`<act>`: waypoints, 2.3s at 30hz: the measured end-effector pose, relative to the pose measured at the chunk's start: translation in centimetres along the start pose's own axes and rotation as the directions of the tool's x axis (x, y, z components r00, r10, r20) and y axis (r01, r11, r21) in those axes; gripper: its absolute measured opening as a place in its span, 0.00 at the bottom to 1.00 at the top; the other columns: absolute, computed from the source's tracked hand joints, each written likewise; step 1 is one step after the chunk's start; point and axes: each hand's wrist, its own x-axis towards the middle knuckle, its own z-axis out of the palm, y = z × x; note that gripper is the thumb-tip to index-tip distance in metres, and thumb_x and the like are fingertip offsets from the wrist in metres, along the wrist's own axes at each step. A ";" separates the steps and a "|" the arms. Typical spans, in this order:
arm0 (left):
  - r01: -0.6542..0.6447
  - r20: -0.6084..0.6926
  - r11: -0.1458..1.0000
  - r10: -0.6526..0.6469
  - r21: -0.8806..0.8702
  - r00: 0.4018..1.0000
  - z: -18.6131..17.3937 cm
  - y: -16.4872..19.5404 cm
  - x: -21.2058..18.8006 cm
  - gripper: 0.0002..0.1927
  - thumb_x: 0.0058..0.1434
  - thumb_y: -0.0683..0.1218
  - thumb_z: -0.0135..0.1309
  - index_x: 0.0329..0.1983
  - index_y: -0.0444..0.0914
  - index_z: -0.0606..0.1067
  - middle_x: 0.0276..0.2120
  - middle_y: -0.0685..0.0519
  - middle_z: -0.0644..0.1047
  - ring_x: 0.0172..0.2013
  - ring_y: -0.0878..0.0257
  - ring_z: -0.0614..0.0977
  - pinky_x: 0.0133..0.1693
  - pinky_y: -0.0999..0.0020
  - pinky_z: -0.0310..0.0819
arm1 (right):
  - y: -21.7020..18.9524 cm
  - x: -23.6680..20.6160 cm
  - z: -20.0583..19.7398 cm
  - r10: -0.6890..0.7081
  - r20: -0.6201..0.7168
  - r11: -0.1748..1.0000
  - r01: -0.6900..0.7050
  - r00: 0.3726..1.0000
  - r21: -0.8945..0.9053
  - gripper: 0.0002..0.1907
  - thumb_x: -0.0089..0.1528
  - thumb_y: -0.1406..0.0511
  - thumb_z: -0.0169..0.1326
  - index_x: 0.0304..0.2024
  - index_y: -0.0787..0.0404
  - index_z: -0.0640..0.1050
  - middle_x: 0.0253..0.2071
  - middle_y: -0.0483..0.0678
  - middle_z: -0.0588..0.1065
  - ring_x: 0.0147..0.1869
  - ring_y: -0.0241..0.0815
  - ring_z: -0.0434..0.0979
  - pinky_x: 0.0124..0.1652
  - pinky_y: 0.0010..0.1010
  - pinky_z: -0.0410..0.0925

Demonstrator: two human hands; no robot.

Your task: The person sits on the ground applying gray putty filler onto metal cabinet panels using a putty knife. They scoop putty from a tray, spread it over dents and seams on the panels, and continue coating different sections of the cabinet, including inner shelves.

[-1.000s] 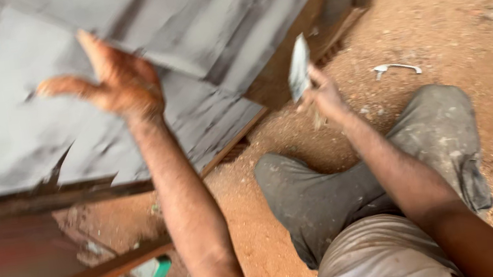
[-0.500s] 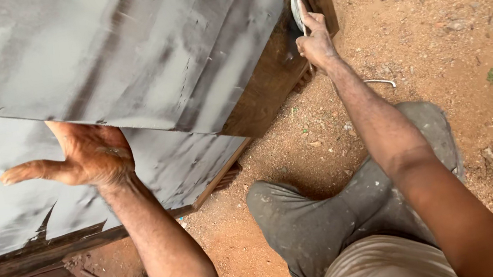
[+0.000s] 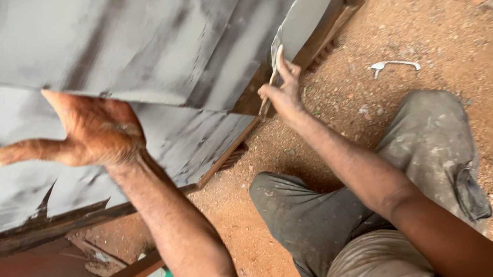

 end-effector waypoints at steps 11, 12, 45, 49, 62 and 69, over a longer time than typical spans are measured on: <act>0.007 -0.096 0.994 -0.017 -0.109 0.995 1.8 0.7 0.2 0.56 0.74 0.26 0.40 0.73 0.74 0.26 0.72 0.79 0.14 0.63 0.82 0.62 0.72 0.57 0.62 | 4.2 -8.0 11.0 0.019 -0.114 0.984 0.001 0.993 0.176 0.57 0.50 0.80 0.55 0.77 0.45 0.48 0.64 0.51 0.51 0.43 0.39 0.68 0.28 0.20 0.76; 0.009 -0.112 0.990 -0.025 -0.143 0.993 1.8 0.7 0.2 0.56 0.74 0.27 0.40 0.72 0.74 0.24 0.72 0.80 0.14 0.69 0.81 0.60 0.75 0.55 0.58 | 4.5 -8.4 11.8 0.064 -0.122 0.986 -0.043 0.991 0.163 0.56 0.51 0.78 0.55 0.77 0.46 0.48 0.63 0.51 0.52 0.45 0.40 0.68 0.30 0.20 0.77; 0.644 0.241 0.690 -0.722 0.330 0.649 -1.4 5.1 5.5 0.68 0.49 0.89 0.13 0.78 0.35 0.49 0.61 0.40 0.65 0.15 0.75 0.55 0.15 0.73 0.50 | -6.2 -13.0 4.4 -0.342 0.419 0.882 0.441 0.841 -0.165 0.41 0.54 0.78 0.58 0.71 0.57 0.69 0.61 0.52 0.64 0.49 0.34 0.70 0.30 0.15 0.74; 0.696 0.066 0.666 -0.734 0.268 0.676 -4.4 4.9 7.0 0.67 0.50 0.88 0.14 0.76 0.34 0.49 0.55 0.42 0.64 0.15 0.74 0.55 0.15 0.72 0.50 | -8.1 -13.4 9.9 -0.522 0.374 0.739 0.626 0.766 -0.251 0.40 0.57 0.76 0.59 0.73 0.58 0.68 0.62 0.52 0.63 0.53 0.35 0.67 0.35 0.19 0.73; 0.617 0.014 0.784 -0.619 0.072 0.785 -2.4 1.3 6.0 0.63 0.54 0.87 0.19 0.71 0.32 0.51 0.34 0.49 0.61 0.15 0.70 0.54 0.16 0.69 0.51 | 0.2 -10.1 -1.2 -0.209 0.362 0.960 0.260 0.908 -0.099 0.39 0.56 0.81 0.51 0.71 0.58 0.68 0.65 0.49 0.62 0.47 0.33 0.73 0.32 0.16 0.75; 0.395 0.052 0.873 -0.397 -0.286 0.916 -1.3 0.5 1.8 0.61 0.56 0.87 0.22 0.69 0.30 0.52 0.23 0.52 0.60 0.15 0.68 0.54 0.16 0.67 0.51 | -0.9 1.6 -12.7 -0.065 -0.036 0.968 0.054 0.997 -0.244 0.44 0.62 0.80 0.46 0.78 0.47 0.57 0.69 0.55 0.58 0.38 0.32 0.74 0.27 0.18 0.72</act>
